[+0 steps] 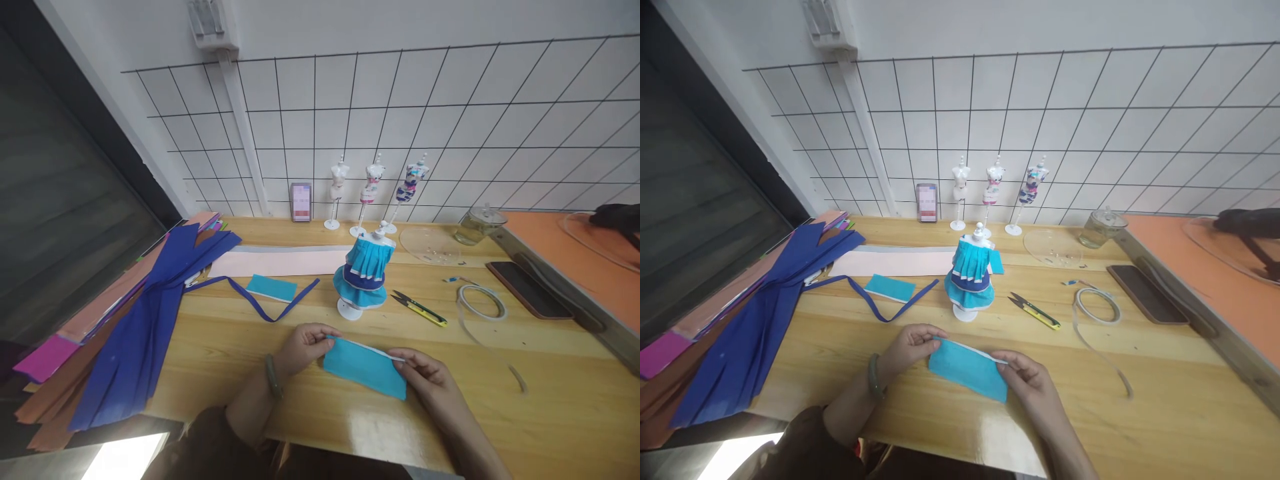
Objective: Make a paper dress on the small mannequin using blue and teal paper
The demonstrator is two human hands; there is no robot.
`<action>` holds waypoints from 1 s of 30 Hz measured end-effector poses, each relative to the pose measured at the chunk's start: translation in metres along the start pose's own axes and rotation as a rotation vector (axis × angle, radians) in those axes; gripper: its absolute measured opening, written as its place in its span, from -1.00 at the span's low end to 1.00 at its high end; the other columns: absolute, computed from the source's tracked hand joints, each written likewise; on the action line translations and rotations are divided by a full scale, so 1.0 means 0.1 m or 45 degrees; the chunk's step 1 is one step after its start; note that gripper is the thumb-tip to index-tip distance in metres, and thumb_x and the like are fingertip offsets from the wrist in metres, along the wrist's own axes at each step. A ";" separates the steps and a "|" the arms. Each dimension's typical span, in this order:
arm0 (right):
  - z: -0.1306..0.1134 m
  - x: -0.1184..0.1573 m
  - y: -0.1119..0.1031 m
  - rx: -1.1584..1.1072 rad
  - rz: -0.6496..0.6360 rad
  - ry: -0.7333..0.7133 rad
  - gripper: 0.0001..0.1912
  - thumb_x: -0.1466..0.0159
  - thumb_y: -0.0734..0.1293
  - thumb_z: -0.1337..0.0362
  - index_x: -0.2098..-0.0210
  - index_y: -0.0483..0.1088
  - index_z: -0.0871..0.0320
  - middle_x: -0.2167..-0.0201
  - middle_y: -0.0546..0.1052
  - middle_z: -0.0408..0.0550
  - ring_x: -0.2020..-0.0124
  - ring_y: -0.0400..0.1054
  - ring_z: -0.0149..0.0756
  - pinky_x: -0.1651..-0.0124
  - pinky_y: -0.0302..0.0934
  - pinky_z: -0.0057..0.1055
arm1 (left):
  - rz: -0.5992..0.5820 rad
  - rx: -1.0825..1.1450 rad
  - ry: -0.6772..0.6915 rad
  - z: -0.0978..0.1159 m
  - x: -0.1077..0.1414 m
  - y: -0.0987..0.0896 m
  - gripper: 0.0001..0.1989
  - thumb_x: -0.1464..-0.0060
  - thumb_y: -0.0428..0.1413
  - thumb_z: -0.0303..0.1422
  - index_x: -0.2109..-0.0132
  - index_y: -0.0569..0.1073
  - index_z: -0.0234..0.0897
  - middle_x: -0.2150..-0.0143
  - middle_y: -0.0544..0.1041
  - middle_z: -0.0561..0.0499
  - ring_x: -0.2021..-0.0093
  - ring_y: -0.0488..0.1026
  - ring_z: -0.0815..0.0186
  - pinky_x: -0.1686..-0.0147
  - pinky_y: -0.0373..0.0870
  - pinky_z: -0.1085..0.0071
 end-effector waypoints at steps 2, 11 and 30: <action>-0.01 0.01 0.00 -0.006 0.006 0.009 -0.62 0.00 0.44 -0.01 0.32 0.57 0.13 0.36 0.61 0.03 0.34 0.46 -0.11 0.27 0.34 -0.29 | -0.005 0.011 -0.006 0.00 0.00 0.01 -0.56 0.18 0.26 -0.14 0.22 0.54 -0.41 0.46 0.49 -0.02 0.50 0.31 0.46 0.46 0.22 0.51; 0.00 0.05 -0.05 0.037 0.019 0.013 -0.67 0.00 0.43 -0.02 0.38 0.59 0.09 0.37 0.62 0.00 0.33 0.47 -0.14 0.24 0.33 -0.33 | 0.018 -0.014 0.004 0.06 0.04 0.02 -0.66 0.22 0.27 -0.19 0.38 0.53 -0.42 0.48 0.49 -0.04 0.48 0.35 0.43 0.44 0.25 0.51; 0.10 -0.02 -0.06 -0.097 0.004 0.070 -0.69 0.01 0.45 0.02 0.40 0.58 0.12 0.43 0.61 0.03 0.44 0.45 -0.18 0.36 0.32 -0.35 | -0.030 -0.148 0.047 0.02 0.05 -0.01 -0.68 0.11 0.21 -0.21 0.31 0.57 -0.42 0.47 0.51 -0.09 0.43 0.40 0.34 0.42 0.28 0.46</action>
Point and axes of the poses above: each hand's wrist, its own x-axis away from the middle knuckle, its own y-axis out of the palm, z = x × y, the point moved 5 cm from there along -x, towards the middle knuckle
